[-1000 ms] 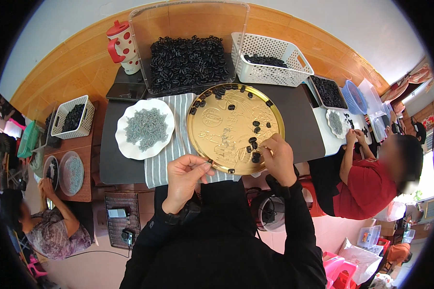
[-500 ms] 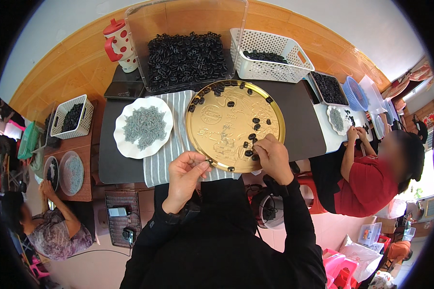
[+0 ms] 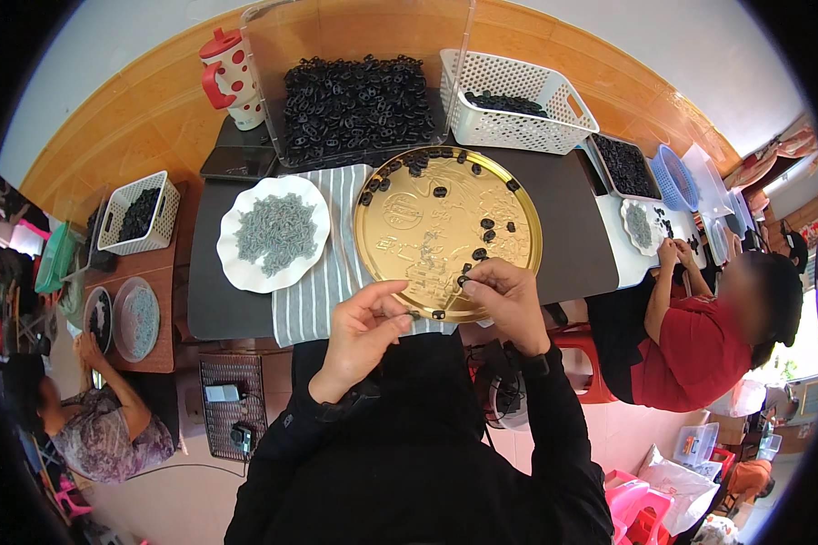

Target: The person picks up a black plastic piece and a metal pin by hand, inserts the pin into the piece, and places the assembled unit onto a gold tray, repeating the process.

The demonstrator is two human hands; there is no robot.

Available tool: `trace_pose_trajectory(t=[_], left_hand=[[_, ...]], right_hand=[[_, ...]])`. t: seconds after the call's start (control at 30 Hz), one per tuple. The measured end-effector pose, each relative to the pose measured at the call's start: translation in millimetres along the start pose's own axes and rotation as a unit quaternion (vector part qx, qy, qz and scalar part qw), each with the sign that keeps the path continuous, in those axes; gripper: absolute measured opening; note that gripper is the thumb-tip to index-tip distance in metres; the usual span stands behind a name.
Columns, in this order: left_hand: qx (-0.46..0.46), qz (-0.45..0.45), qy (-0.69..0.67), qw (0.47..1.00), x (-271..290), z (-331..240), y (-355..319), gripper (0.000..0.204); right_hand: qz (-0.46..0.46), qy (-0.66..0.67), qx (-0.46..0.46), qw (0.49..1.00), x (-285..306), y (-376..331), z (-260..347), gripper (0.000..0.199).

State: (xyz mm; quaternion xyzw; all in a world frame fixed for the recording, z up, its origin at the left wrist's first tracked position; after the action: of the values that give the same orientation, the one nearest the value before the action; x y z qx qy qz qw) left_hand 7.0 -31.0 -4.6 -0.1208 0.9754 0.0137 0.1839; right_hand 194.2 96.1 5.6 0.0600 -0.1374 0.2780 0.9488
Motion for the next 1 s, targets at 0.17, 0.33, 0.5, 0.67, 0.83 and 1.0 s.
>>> trace_pose_trajectory(t=[0.17,0.33,0.5,0.67,0.83,1.0], left_hand=[[0.020,0.098,0.010,0.995,-12.4,-10.1,1.9,0.051],[0.050,0.085,-0.009,0.995,-8.7,-13.3,4.8,0.046],[0.065,0.071,-0.001,0.995,-5.2,-7.9,5.0,0.042],[0.054,0.059,0.001,0.997,-4.5,-7.3,5.2,0.038],[0.037,0.048,-0.025,0.998,-3.7,-7.2,5.7,0.030],[0.035,0.028,-0.040,0.998,-1.7,-3.5,5.6,0.023]], right_hand=[[0.067,0.316,-0.094,0.942,-23.5,-3.6,11.6,0.011],[0.100,0.312,-0.061,0.943,-39.8,-6.1,15.1,0.012],[0.102,0.309,-0.053,0.944,-44.2,-8.1,17.9,0.011],[0.107,0.292,-0.039,0.949,-44.0,-7.8,20.0,0.008],[0.117,0.221,-0.034,0.968,-43.4,-8.6,24.7,0.008],[0.124,0.168,0.009,0.978,-41.7,-10.4,19.6,0.010]])
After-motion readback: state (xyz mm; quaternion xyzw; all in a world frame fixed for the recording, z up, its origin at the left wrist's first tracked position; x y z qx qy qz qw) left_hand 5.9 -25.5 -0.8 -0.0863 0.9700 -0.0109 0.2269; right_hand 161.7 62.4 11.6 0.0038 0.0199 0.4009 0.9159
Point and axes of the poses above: each hand's wrist, its own y-axis towards the middle knuckle, its own x-axis out of the back of the hand, z = x × y, the point moved 1 cm from there along y, towards the middle knuckle, and after that the axes turned 1 degree about y, right-handed, at the moved point
